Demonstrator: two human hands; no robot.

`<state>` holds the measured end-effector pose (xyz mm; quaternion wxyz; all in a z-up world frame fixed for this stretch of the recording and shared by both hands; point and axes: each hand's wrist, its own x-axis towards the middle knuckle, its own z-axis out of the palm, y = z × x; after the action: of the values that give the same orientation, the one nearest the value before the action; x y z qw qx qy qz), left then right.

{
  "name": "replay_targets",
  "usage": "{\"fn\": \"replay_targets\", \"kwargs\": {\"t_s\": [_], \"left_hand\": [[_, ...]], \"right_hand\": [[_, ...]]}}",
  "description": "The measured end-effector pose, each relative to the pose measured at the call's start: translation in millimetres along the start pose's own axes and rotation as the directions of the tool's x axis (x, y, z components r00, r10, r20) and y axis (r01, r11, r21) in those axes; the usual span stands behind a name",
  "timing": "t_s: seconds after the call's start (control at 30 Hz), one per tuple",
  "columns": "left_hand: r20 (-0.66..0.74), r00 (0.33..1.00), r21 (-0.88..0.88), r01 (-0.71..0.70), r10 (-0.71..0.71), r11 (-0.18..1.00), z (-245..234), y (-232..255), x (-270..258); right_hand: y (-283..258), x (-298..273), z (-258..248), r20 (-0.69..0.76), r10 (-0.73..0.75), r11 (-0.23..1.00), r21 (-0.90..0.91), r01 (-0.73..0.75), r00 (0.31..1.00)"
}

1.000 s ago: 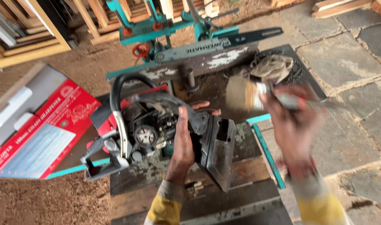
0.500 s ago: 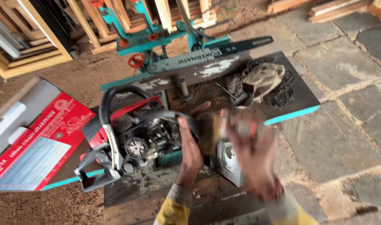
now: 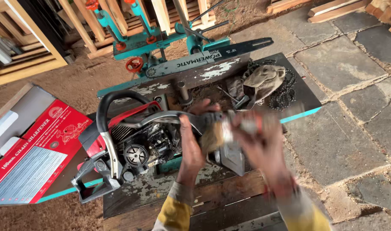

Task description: The person cleans a chainsaw engine cover and a carburetor using a brush and a rag. They scrub the cover, wipe it down, and then use a brush and a wrench to clean the carburetor, removing debris from its crevices.

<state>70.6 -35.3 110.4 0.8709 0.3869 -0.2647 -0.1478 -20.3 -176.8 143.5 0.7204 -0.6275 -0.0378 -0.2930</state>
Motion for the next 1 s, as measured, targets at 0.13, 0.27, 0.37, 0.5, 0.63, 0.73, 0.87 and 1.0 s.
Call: {"fn": "replay_targets", "kwargs": {"t_s": [0.13, 0.27, 0.37, 0.5, 0.63, 0.73, 0.87, 1.0], "left_hand": [[-0.005, 0.997, 0.22, -0.071, 0.073, 0.973, 6, 12, 5], [-0.098, 0.988, 0.071, 0.125, -0.118, 0.99, 0, 15, 9], [-0.159, 0.969, -0.037, 0.186, -0.189, 0.982, 2, 18, 10], [-0.069, 0.989, -0.05, 0.127, -0.13, 0.991, -1, 18, 8], [-0.169, 0.983, -0.048, 0.065, -0.073, 0.997, 8, 24, 9], [-0.142, 0.989, -0.127, 0.021, -0.039, 0.992, 12, 32, 12], [-0.142, 0.989, -0.191, 0.01, -0.038, 0.981, 16, 24, 2], [-0.161, 0.987, -0.197, -0.004, -0.029, 0.98, 13, 10, 8]], "right_hand": [[-9, 12, -4, -0.119, -0.411, 0.812, -0.499, 0.304, 0.904], [2, -45, 28, 0.32, 0.237, 0.787, 0.491, -0.374, 0.917], [-17, -80, 22, 0.263, -0.044, 0.984, -0.153, 0.086, 0.964], [7, -2, -30, 0.093, 0.137, 0.986, -0.111, -0.126, 0.986], [-11, 18, -44, -0.011, -0.305, 0.769, -0.593, 0.239, 0.952], [-24, -21, -14, -0.012, -0.186, 0.779, -0.611, 0.14, 0.982], [-32, 0, -13, -0.145, -0.181, 0.814, -0.578, 0.065, 0.973], [-66, -14, -23, -0.269, -0.408, 0.85, -0.46, 0.255, 0.872]]}}
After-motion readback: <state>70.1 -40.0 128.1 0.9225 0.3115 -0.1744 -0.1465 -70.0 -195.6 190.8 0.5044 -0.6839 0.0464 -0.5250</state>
